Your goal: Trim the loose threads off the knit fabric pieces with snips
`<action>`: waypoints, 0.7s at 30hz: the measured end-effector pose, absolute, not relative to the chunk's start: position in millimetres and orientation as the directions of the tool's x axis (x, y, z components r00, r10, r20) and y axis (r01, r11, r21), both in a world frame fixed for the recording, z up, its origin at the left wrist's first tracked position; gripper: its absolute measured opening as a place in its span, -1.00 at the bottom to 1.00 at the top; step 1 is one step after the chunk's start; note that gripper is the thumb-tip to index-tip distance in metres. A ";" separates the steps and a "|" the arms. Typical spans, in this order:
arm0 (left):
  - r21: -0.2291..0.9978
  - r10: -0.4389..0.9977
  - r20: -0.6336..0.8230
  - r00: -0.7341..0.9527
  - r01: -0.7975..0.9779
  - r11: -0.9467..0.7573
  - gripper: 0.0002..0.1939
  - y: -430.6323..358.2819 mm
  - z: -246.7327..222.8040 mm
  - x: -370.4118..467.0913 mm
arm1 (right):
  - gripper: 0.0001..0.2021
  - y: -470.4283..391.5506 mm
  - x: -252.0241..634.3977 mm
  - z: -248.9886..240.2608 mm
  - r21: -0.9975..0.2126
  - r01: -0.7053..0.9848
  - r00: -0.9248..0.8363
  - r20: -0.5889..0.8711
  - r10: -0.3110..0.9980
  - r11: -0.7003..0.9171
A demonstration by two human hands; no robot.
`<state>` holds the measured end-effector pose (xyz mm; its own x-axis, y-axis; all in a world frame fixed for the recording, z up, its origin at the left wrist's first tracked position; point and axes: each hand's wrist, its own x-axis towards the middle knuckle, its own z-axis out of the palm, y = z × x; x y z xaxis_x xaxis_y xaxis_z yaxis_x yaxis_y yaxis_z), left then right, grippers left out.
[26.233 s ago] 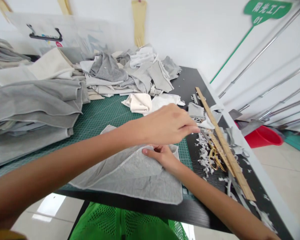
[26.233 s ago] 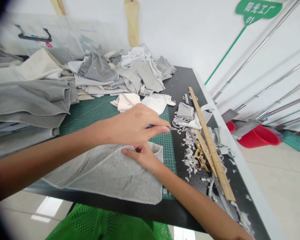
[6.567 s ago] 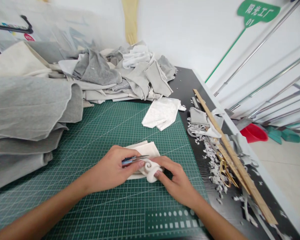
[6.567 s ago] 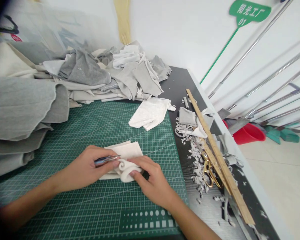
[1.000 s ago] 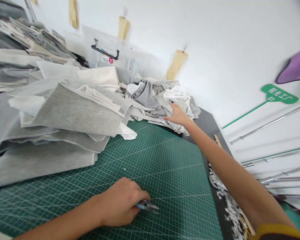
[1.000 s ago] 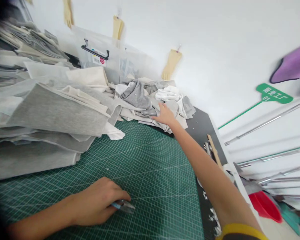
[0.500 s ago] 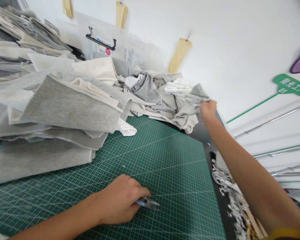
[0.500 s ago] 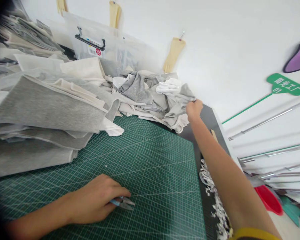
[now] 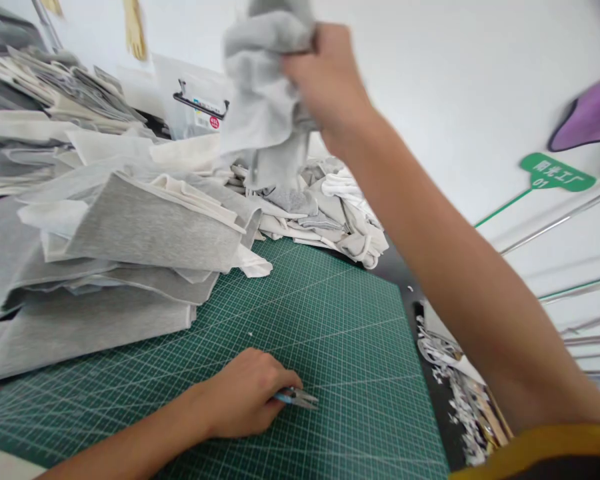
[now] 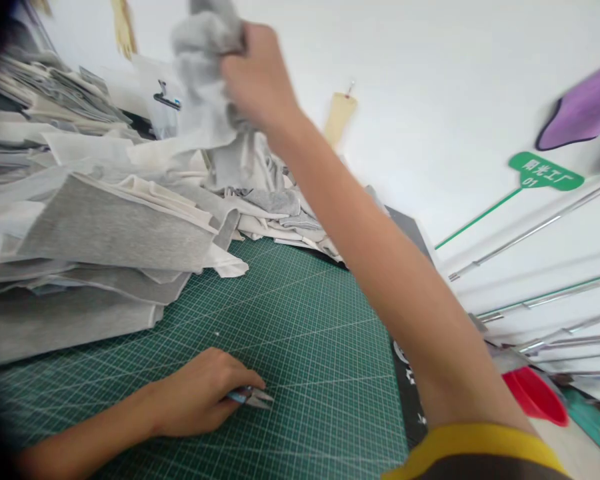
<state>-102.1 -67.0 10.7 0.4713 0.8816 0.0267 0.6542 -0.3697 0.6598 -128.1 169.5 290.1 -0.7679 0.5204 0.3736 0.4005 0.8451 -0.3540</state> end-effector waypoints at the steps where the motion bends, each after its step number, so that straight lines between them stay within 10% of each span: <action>1: 0.656 0.880 0.031 0.474 0.654 -0.376 -0.63 -66.8 11.4 -102.3 | -0.58 146.9 -140.7 282.1 -0.348 0.269 -0.814 0.416 0.405 0.898; 6: 0.643 0.879 0.046 0.476 0.659 -0.390 -0.65 -66.8 13.3 -102.8 | -0.51 119.9 -148.5 241.7 -0.556 0.076 -0.997 -0.013 0.082 0.828; 11: 0.640 0.883 0.065 0.464 0.660 -0.394 -0.67 -68.2 10.1 -101.1 | -0.57 213.0 -70.1 211.3 -0.436 0.333 -0.817 0.309 0.487 0.836; 17: 0.638 0.889 0.063 0.454 0.666 -0.386 -0.66 -69.2 5.8 -99.6 | -0.23 289.7 65.4 114.7 -0.214 0.774 -0.565 0.191 0.802 0.596; 21: 0.656 0.896 0.044 0.442 0.664 -0.360 -0.64 -67.4 4.0 -100.0 | -0.45 304.8 100.3 50.6 -0.210 0.839 -0.478 0.155 0.865 0.501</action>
